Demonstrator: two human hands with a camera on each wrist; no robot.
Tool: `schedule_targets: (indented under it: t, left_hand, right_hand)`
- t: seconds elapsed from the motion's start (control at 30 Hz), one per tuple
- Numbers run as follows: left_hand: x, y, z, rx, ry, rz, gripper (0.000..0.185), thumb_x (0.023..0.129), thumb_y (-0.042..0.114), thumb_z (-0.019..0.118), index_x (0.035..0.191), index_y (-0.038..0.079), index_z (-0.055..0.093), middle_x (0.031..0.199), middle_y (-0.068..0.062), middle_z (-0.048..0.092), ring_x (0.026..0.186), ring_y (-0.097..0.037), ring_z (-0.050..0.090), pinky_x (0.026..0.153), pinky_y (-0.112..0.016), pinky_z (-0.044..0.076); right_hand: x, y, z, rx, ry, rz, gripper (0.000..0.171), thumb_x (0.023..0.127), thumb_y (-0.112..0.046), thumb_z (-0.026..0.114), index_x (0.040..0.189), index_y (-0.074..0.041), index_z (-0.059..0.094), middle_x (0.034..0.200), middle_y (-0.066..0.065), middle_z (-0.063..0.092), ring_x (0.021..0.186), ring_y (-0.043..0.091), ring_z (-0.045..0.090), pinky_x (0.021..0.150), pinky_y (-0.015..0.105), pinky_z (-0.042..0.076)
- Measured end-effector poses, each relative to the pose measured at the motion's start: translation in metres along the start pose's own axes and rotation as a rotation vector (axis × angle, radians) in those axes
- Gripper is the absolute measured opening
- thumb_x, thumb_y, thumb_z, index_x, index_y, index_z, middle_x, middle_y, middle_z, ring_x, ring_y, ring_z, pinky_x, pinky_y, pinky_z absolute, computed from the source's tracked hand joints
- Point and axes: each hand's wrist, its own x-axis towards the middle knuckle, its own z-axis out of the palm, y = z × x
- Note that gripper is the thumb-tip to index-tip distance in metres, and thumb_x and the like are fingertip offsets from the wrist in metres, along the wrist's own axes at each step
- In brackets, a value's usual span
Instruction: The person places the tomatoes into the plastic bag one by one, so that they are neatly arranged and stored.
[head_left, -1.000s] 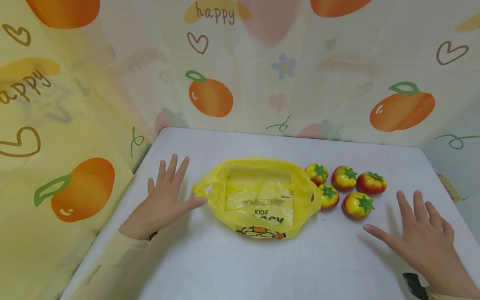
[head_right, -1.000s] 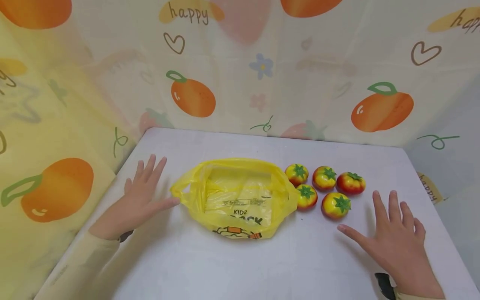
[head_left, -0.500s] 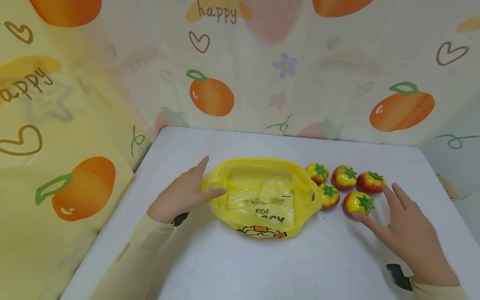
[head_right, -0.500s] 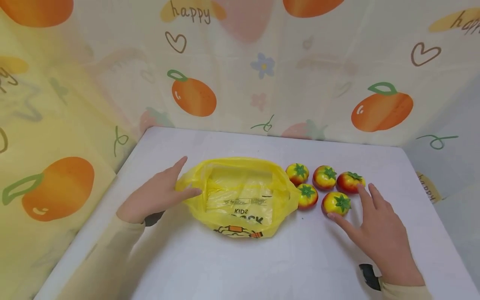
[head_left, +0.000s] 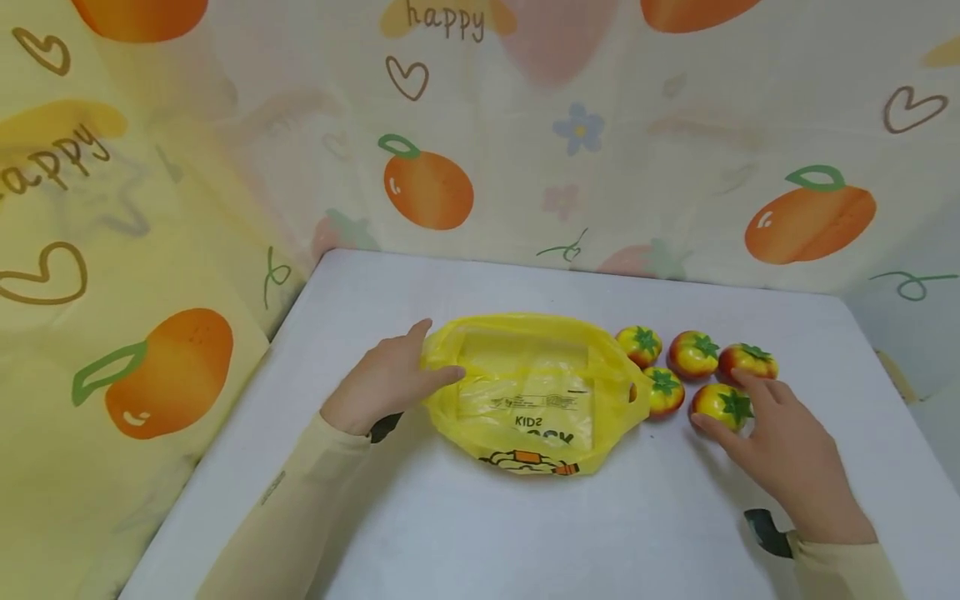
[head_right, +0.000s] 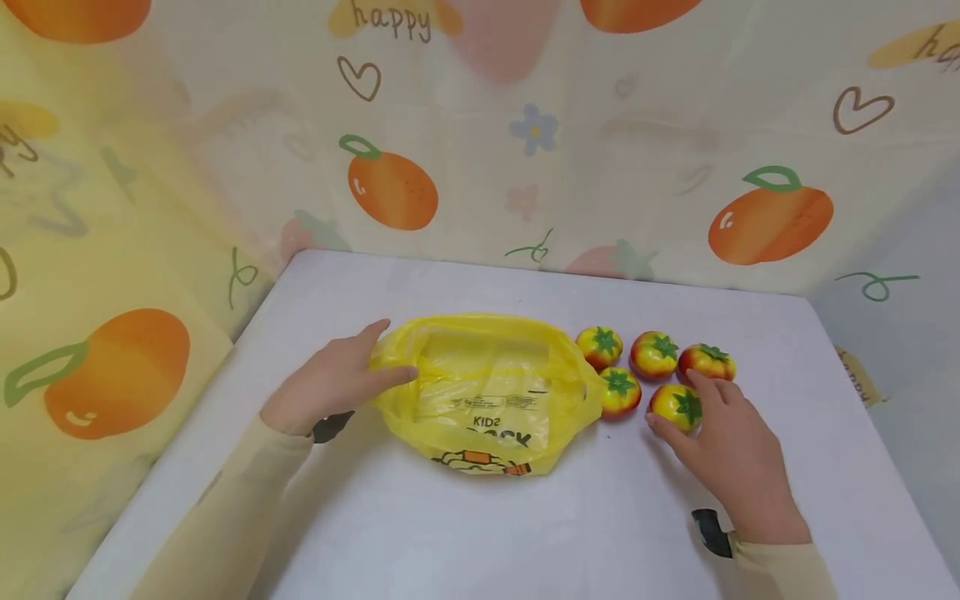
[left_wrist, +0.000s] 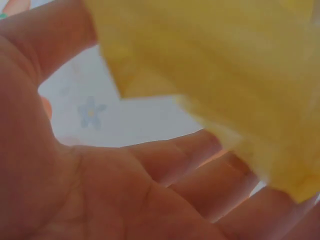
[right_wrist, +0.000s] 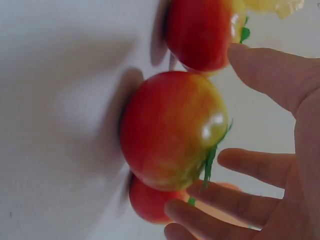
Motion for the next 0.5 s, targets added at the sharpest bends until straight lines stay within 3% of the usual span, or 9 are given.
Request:
schedule_targets:
  t: [0.37,0.5]
  left_hand:
    - [-0.002,-0.005,-0.001,-0.003,0.005,-0.001,0.093,0.098,0.061,0.065,0.168,0.009,0.033,0.154,-0.020,0.061,0.132,-0.036,0.066,0.113,-0.055,0.049]
    - [-0.002,-0.005,0.000,0.000,0.017,0.013,0.085,0.099,0.057,0.065,0.165,0.009,0.040,0.148,-0.018,0.065,0.124,-0.034,0.068,0.108,-0.053,0.052]
  right_hand:
    - [0.006,-0.010,0.005,-0.009,-0.095,0.051,0.105,0.091,-0.068,0.075,0.157,0.005,0.041,0.148,0.045,0.038,0.121,0.064,0.049,0.097,0.080,0.047]
    - [0.009,-0.012,0.009,0.002,-0.099,0.074,0.102,0.090,-0.059,0.080,0.158,0.005,0.039,0.150,0.045,0.037,0.123,0.064,0.046,0.098,0.081,0.045]
